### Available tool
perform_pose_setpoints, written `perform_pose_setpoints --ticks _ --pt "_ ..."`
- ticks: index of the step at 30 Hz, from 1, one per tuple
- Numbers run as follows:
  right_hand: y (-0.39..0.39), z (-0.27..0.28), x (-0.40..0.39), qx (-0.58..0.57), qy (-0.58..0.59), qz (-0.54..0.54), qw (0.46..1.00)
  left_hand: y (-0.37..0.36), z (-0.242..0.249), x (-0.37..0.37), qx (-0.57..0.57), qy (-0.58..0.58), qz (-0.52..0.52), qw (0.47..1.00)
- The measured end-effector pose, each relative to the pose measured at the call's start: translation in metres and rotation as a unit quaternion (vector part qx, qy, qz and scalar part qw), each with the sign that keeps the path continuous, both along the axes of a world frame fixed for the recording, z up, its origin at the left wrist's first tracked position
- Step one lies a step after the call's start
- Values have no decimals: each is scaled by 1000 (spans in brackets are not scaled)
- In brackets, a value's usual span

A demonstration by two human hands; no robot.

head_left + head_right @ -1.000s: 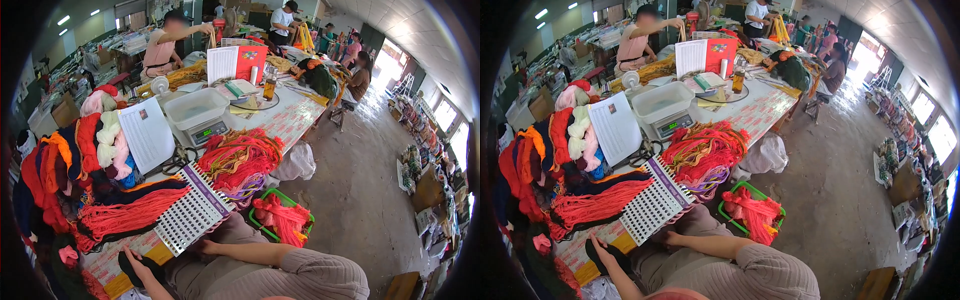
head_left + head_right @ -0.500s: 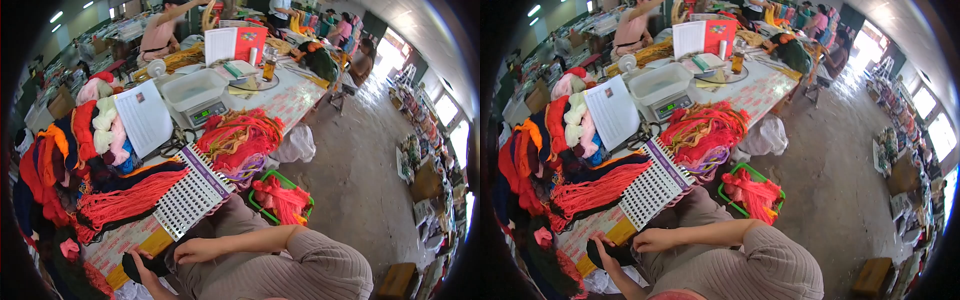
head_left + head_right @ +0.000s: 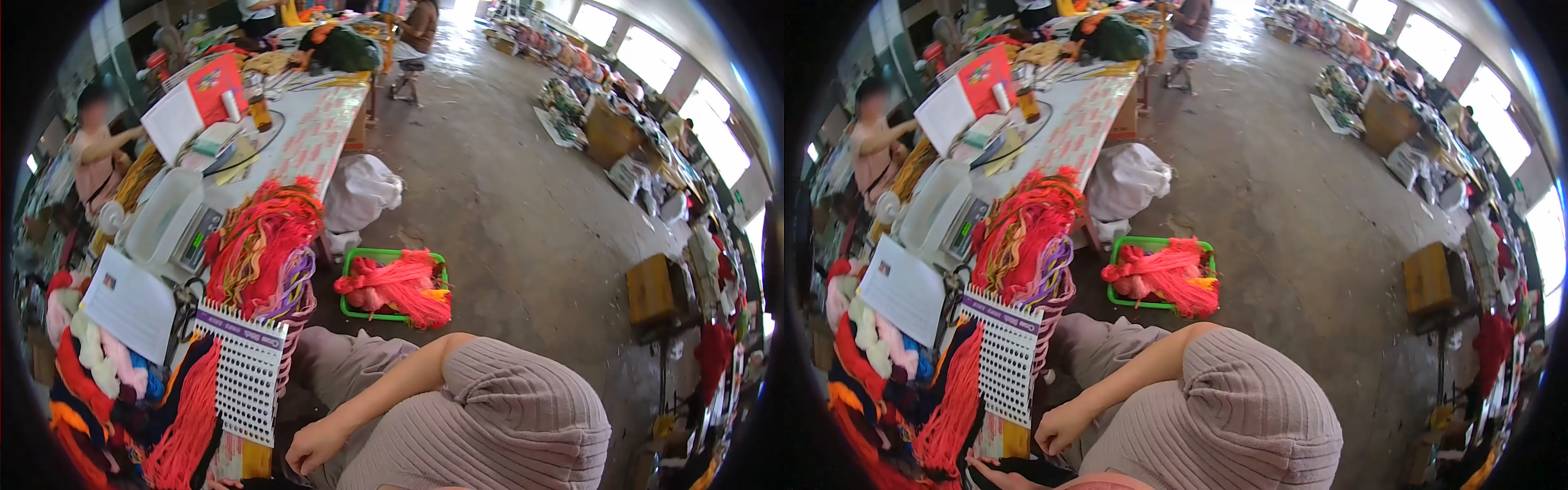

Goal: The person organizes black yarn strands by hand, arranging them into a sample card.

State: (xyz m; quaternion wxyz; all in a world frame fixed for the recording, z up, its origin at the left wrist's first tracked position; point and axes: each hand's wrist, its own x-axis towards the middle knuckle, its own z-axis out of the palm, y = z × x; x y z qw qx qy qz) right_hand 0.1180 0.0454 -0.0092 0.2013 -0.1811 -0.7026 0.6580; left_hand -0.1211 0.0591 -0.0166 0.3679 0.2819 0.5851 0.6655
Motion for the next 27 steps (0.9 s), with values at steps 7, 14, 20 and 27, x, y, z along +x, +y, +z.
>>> perform_pose_setpoints --ticks 7,14,20,27 --pt "-5 -12 -8 28 36 -14 999 18 4 16 -2 20 -44 999" --pt "-9 -6 -4 -2 37 -4 999 27 11 23 -2 41 -56 998" --pt "-9 -8 -7 21 66 -9 998 27 17 26 -5 62 -52 997" --pt "-12 -1 -1 8 65 -23 998 28 29 38 -7 88 -59 994"
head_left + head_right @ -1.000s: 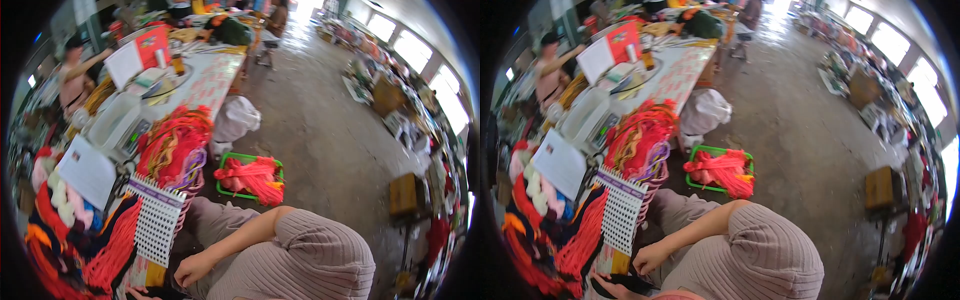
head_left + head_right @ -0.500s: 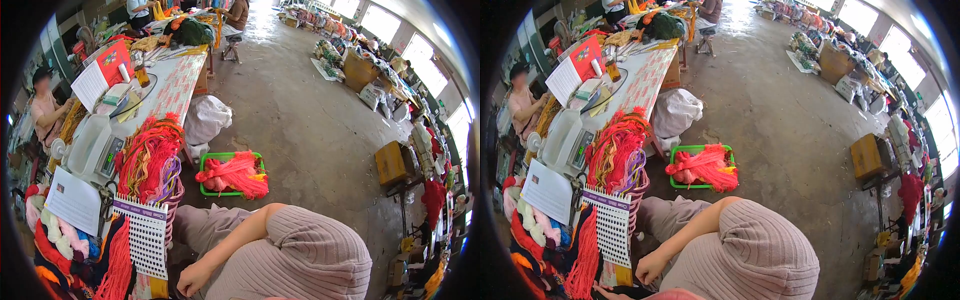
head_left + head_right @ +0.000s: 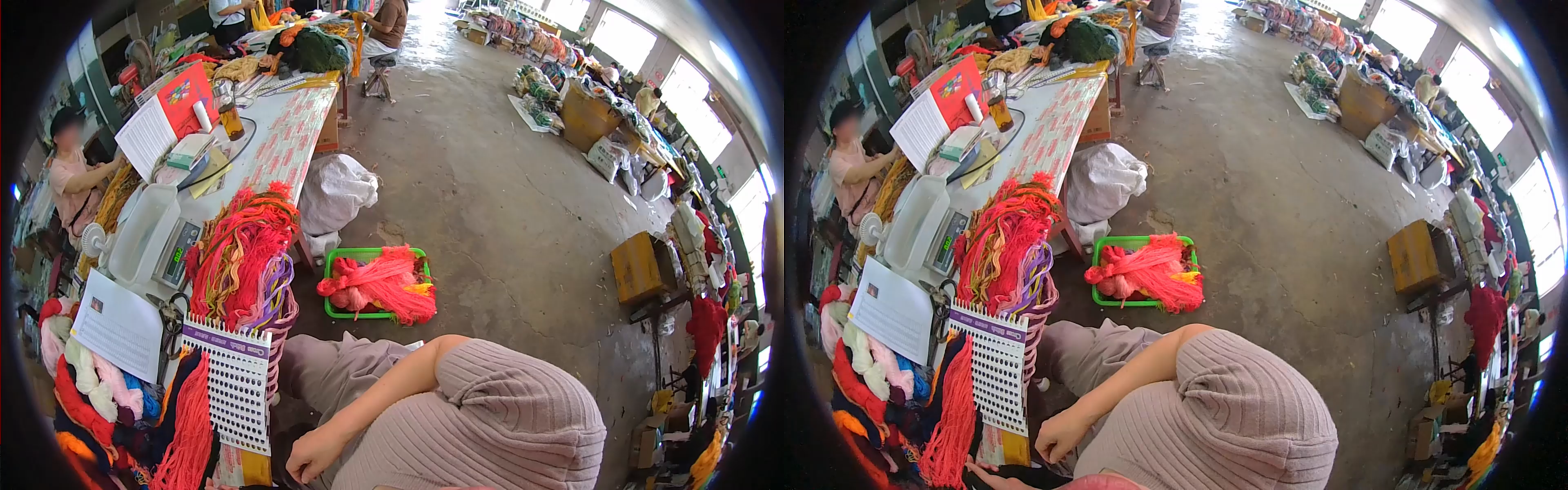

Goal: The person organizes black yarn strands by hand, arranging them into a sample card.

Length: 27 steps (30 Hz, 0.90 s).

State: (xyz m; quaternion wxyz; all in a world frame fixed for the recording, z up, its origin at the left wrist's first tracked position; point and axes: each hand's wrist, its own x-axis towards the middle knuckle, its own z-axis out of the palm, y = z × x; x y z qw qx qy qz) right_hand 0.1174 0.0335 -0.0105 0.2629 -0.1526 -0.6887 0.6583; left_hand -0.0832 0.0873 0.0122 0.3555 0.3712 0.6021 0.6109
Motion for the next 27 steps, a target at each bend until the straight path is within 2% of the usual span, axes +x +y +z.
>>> perform_pose_setpoints --ticks 10,13,15,17,18,19,20,21,22,23,24,25,26,27 --pt "-4 -5 -2 5 -15 3 1000 -15 14 1 4 40 28 999" --pt "-5 0 -4 -16 -24 16 999 -50 18 -12 -6 51 88 995" --pt "-2 1 -8 -14 -15 22 1000 -56 5 -53 -5 108 69 992" --pt "5 2 -12 -2 -10 32 999 -62 -7 -73 60 59 170 982" --pt "9 10 -13 41 5 18 999 -67 6 -68 81 -51 212 973" --pt "15 19 -13 84 22 2 996 -84 -16 -96 111 -200 175 958" --pt "20 23 -17 96 29 -4 995 -98 -44 -134 146 -340 130 920" --pt "23 24 -24 92 34 -21 995 -105 -47 -135 207 -414 -31 886" --pt "29 26 -28 92 37 -37 994 -116 -51 -130 205 -503 -20 839" --pt "34 37 -30 77 -19 -25 996 -117 -32 -103 201 -586 -10 785" --pt "38 37 -36 89 -4 -39 995 -117 -23 -85 201 -602 -32 772" --pt "39 41 -42 77 -17 -42 996 -122 -40 -85 195 -510 -29 837" --pt "39 45 -49 67 -30 -44 996 -123 -40 -73 162 -461 2 872" --pt "39 43 -56 105 -34 -57 992 -118 -30 -53 124 -411 34 902"
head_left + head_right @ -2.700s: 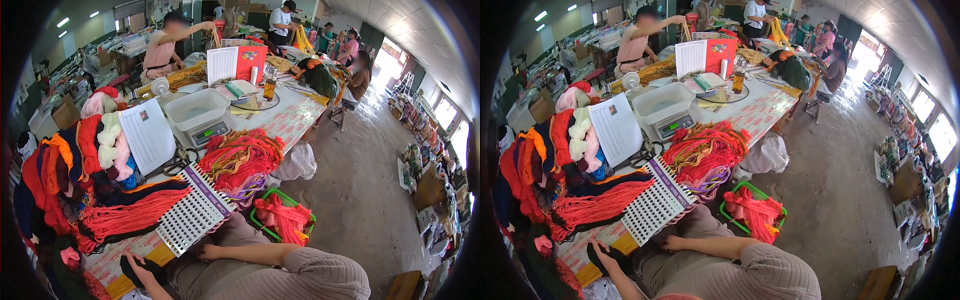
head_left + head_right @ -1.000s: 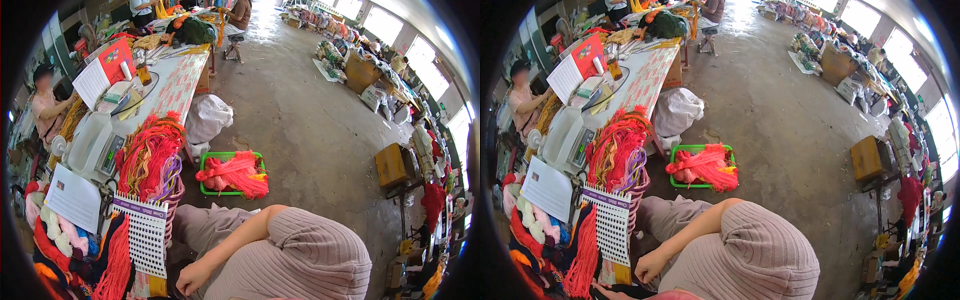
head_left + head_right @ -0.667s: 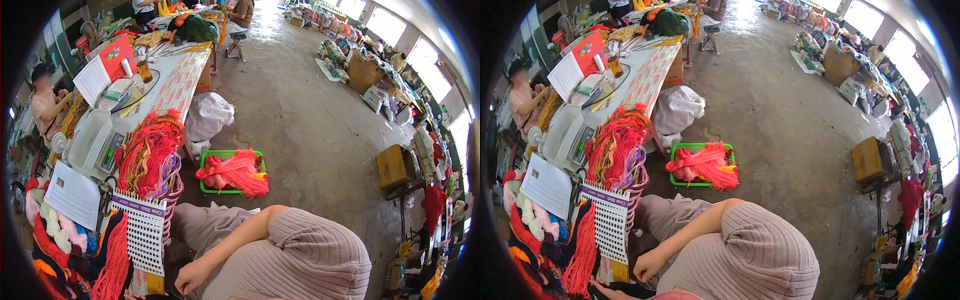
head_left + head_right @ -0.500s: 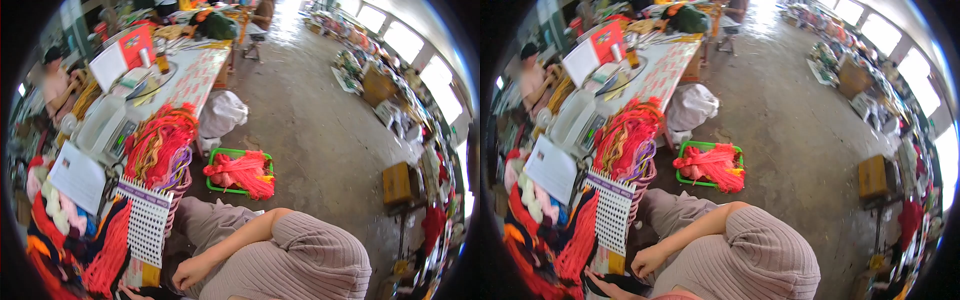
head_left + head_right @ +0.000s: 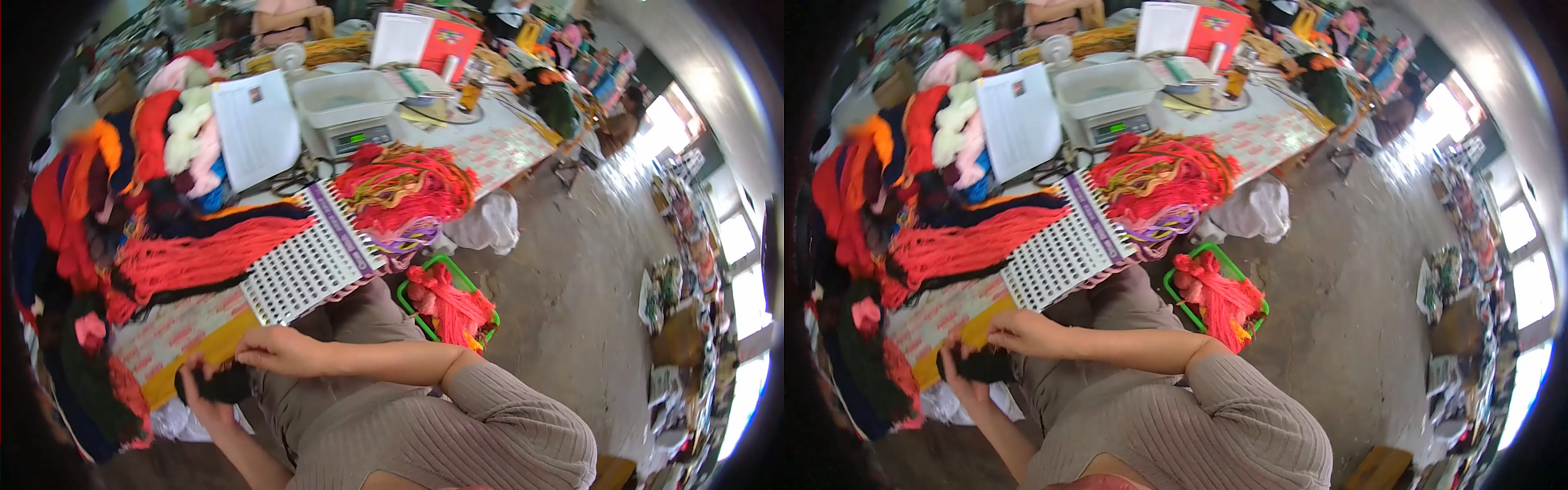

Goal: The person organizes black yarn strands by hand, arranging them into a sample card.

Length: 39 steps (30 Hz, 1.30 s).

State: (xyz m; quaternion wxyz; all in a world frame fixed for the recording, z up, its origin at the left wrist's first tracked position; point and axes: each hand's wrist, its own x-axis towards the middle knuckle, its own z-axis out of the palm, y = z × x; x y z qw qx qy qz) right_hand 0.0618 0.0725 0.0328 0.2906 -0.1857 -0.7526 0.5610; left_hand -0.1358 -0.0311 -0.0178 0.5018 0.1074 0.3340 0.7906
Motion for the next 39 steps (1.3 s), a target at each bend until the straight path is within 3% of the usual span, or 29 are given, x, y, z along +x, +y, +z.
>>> perform_pose_setpoints --ticks 1,3,5,8,11,12,18,21,25,28,33,37,39 --pt "-1 -2 -7 39 -3 -14 999 4 22 19 -30 113 -23 993" --pt "-6 1 -12 45 10 -8 999 16 26 40 -12 181 -35 983" --pt "-8 -4 -14 78 -12 -42 996 23 28 49 61 161 -121 978" --pt "-4 -4 -8 54 -19 -57 997 31 29 53 39 127 -156 979" --pt "1 -6 -8 -16 0 -52 999 36 34 55 21 129 -147 980" --pt "1 -3 -6 49 11 -52 997 39 37 59 32 144 -149 978" --pt "9 -8 -2 10 -3 -58 998 41 38 63 -1 139 -156 978" --pt "15 -11 -4 72 11 -46 996 49 39 64 13 175 -148 973" --pt "15 -7 -3 45 -4 -63 997 45 43 64 -5 182 -140 973" --pt "15 -10 -4 97 -4 -67 993 47 46 66 -5 199 -146 969" --pt "23 -2 3 149 29 -99 984 53 38 59 -27 152 -125 980" --pt "24 -3 3 69 45 -72 994 54 48 60 -30 127 -114 985" --pt "25 -5 4 -159 86 -11 983 54 49 59 -29 128 -100 986"
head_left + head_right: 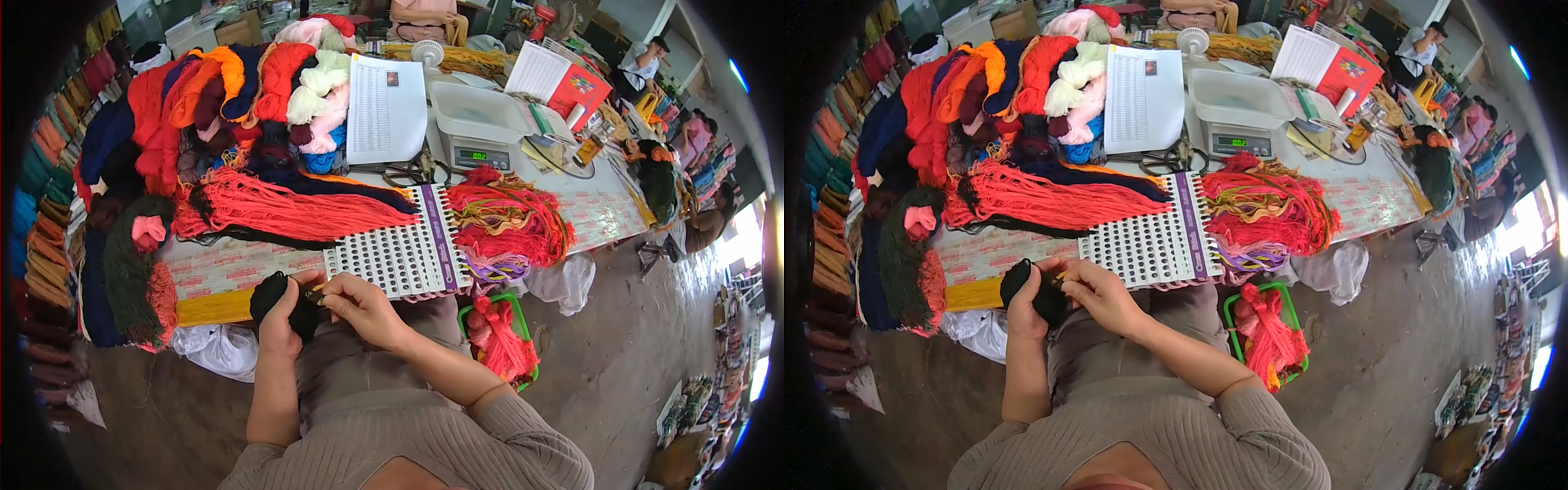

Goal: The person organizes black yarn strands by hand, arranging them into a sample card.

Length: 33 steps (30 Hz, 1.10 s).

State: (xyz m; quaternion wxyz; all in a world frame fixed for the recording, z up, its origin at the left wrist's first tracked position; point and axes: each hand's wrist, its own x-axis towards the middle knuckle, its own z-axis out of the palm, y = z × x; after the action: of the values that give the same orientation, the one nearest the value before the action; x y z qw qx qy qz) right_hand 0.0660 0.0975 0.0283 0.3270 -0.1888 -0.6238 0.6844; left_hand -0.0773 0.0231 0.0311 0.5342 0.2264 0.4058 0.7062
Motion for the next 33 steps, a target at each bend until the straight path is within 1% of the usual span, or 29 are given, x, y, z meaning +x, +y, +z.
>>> perform_pose_setpoints --ticks 1,2,4,5,6,7,8,9,10,13,16,22,24,28,33 --pt "2 -1 0 -14 34 27 999 0 1 -1 3 2 8 1000" --pt "4 2 1 -15 33 30 999 2 3 -1 2 1 11 1000" --pt "6 8 7 -135 6 76 988 3 5 1 21 -65 0 998" --pt "7 3 6 -161 3 65 985 6 2 0 27 -70 5 997" --pt "8 5 6 -170 -11 50 984 7 0 -1 -5 -67 37 997" --pt "10 4 5 -148 -23 40 988 6 6 -3 -14 -74 29 997" --pt "10 1 4 -147 -21 13 989 8 13 -4 -3 -17 36 999" --pt "12 -2 5 -151 -15 22 988 10 14 -7 26 20 26 999" --pt "14 -7 4 -149 13 28 988 11 20 -4 14 -2 28 1000" --pt "12 0 4 -116 -16 8 993 13 30 0 6 -12 50 999" --pt "11 2 5 -127 -28 -5 992 13 26 -5 15 8 50 999" --pt "10 0 2 -102 -27 -23 994 14 24 -6 25 3 54 998" --pt "9 2 2 -85 -34 -29 995 12 24 -7 14 5 24 1000" --pt "10 -3 3 -89 -35 -28 995 13 22 -10 20 -12 11 1000" --pt "9 -1 3 -94 -36 -31 994 14 19 -12 23 3 6 1000"
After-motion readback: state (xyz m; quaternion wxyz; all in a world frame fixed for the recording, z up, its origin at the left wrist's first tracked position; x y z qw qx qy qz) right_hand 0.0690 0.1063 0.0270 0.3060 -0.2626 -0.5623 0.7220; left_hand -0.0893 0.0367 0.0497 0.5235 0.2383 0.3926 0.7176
